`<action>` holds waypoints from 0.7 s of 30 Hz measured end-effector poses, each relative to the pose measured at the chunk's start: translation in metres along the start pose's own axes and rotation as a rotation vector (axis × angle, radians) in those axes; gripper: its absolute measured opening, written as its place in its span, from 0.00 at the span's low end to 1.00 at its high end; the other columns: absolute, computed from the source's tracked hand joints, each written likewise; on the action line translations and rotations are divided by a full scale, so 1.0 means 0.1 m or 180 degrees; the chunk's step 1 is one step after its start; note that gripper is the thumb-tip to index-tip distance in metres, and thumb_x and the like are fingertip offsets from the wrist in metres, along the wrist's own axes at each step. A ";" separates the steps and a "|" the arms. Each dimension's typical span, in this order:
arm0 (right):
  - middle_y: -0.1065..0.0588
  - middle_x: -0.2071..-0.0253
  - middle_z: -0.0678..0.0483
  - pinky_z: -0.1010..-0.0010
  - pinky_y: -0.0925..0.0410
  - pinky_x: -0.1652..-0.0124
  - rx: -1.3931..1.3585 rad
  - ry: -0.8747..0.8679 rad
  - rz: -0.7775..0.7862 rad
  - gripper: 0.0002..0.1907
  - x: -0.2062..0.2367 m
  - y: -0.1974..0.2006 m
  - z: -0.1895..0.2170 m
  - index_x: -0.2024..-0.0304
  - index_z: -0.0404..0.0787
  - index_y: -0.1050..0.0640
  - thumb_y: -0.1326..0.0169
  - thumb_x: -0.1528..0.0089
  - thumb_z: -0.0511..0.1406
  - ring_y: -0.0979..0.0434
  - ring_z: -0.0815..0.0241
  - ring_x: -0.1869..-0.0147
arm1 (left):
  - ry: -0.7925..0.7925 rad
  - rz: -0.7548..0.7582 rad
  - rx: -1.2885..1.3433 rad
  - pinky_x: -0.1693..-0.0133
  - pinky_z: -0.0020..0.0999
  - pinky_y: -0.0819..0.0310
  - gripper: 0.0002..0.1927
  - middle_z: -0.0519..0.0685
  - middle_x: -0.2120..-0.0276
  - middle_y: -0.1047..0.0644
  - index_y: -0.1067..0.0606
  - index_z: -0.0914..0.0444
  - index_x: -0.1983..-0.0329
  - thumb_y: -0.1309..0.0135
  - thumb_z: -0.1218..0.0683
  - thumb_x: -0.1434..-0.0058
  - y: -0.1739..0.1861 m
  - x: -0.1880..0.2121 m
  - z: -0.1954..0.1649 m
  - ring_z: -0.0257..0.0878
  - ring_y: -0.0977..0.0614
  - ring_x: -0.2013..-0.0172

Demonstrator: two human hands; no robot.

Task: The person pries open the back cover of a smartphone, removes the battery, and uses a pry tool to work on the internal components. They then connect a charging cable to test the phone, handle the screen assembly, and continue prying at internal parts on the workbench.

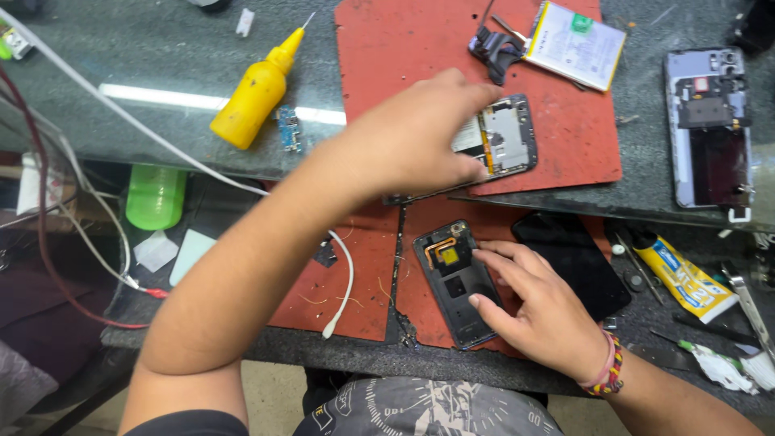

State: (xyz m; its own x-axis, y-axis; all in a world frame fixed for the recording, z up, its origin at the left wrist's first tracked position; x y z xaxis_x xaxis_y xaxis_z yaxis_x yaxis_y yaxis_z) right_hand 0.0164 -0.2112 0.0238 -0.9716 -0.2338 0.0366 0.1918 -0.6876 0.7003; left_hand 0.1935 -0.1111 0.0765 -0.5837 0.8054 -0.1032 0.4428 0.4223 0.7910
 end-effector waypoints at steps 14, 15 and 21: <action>0.27 0.43 0.45 0.58 0.33 0.45 0.0449 0.0251 0.0074 0.27 -0.02 -0.02 0.05 0.46 0.38 0.24 0.38 0.46 0.40 0.27 0.44 0.42 | -0.0372 -0.0857 -0.0605 0.34 0.58 0.43 0.40 0.60 0.35 0.34 0.34 0.64 0.32 0.33 0.52 0.47 0.00 0.56 -0.40 0.59 0.35 0.32; 0.27 0.43 0.45 0.58 0.33 0.45 0.0442 0.0272 0.0082 0.27 -0.03 -0.02 0.06 0.46 0.38 0.24 0.38 0.46 0.40 0.27 0.44 0.42 | -0.0433 -0.0915 -0.0458 0.34 0.56 0.42 0.37 0.59 0.35 0.32 0.33 0.64 0.32 0.34 0.53 0.45 0.03 0.64 -0.42 0.58 0.34 0.32; 0.27 0.43 0.46 0.58 0.33 0.45 0.0422 0.0294 0.0104 0.27 -0.02 -0.02 0.06 0.46 0.38 0.23 0.38 0.46 0.41 0.27 0.44 0.42 | -0.0321 -0.2360 0.0073 0.40 0.43 0.27 0.21 0.50 0.43 0.22 0.25 0.60 0.38 0.35 0.56 0.32 1.01 1.67 -0.34 0.46 0.21 0.41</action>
State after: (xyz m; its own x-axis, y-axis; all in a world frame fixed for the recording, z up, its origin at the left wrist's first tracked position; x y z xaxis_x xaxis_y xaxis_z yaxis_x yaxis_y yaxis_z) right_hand 0.0172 -0.2052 0.0269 -0.9471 -0.3209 -0.0006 0.1971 -0.5832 0.7881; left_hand 0.1173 0.0521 0.1598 -0.6700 0.3399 -0.6599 -0.0278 0.8769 0.4799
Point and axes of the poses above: each hand's wrist, its own x-axis away from the middle knuckle, its own y-axis out of the back of the hand, z = x × y, the point moved 8 cm from there along -x, towards the middle knuckle
